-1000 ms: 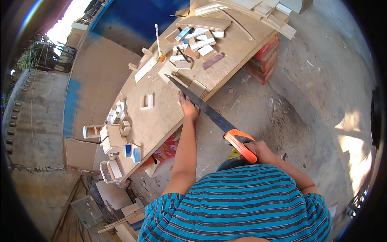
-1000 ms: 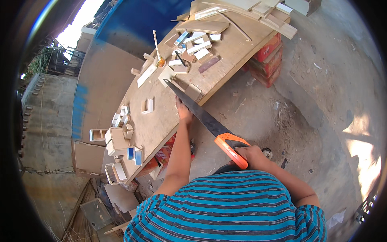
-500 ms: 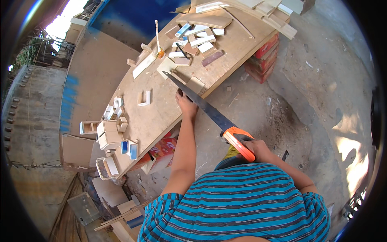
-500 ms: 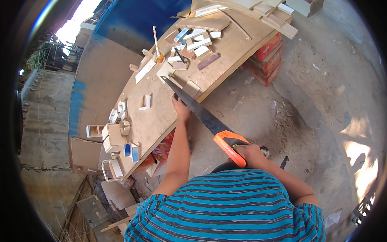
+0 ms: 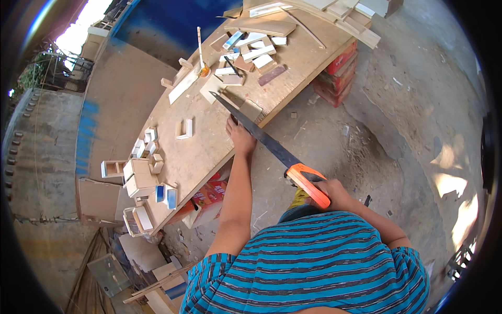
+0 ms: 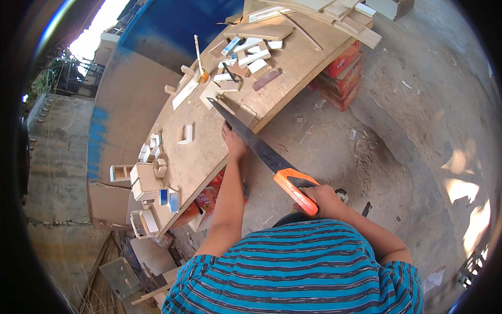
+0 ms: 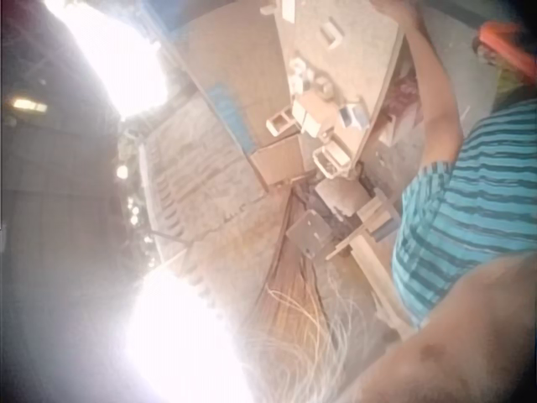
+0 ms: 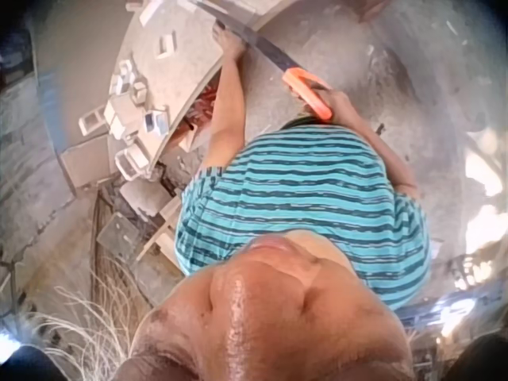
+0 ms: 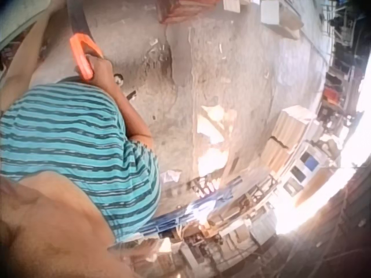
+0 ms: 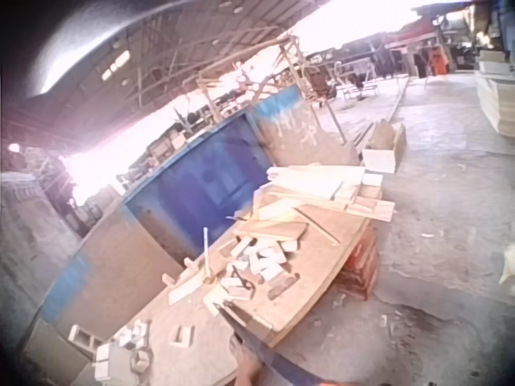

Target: The person assembles small wooden components by aligning them on a workbench and uses a hand saw to cut a small block of wood to size.

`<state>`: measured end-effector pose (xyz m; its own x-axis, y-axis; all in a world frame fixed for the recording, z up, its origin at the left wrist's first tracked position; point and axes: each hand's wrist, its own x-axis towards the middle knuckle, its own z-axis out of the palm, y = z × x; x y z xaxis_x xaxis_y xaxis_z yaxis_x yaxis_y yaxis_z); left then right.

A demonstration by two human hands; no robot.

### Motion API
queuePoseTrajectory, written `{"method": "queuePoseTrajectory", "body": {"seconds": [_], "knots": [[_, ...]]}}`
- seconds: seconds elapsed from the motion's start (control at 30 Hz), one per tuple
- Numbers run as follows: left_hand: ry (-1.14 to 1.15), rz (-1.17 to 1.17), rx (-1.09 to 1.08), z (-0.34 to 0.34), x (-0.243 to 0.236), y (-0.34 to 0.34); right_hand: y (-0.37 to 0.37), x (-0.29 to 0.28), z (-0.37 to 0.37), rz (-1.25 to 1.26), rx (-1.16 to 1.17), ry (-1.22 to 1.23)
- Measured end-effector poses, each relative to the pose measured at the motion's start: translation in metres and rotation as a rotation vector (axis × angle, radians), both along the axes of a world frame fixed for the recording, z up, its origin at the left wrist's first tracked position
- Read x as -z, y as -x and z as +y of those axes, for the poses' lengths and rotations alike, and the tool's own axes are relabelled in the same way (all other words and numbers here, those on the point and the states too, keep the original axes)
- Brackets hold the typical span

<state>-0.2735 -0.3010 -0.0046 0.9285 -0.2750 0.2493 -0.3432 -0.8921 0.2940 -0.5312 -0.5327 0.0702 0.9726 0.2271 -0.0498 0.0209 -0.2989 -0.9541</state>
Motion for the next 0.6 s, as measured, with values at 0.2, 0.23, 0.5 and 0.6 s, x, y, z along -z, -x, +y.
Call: {"method": "queuePoseTrajectory", "body": {"seconds": [0.2,0.23,0.5,0.6], "knots": [[-0.217,-0.012,-0.027,0.004,0.015,0.001,-0.007,-0.014,-0.013,0.061,-0.025,-0.019],[-0.249,0.02,-0.055,0.005,0.017,0.002,-0.008,-0.015,-0.013,0.049,-0.027,-0.013],[-0.357,0.12,-0.05,0.008,0.015,0.0,-0.005,-0.019,-0.007,0.066,-0.004,-0.041],[-0.359,0.106,-0.035,0.01,0.019,-0.002,-0.005,-0.017,-0.007,0.069,-0.032,-0.008]]}}
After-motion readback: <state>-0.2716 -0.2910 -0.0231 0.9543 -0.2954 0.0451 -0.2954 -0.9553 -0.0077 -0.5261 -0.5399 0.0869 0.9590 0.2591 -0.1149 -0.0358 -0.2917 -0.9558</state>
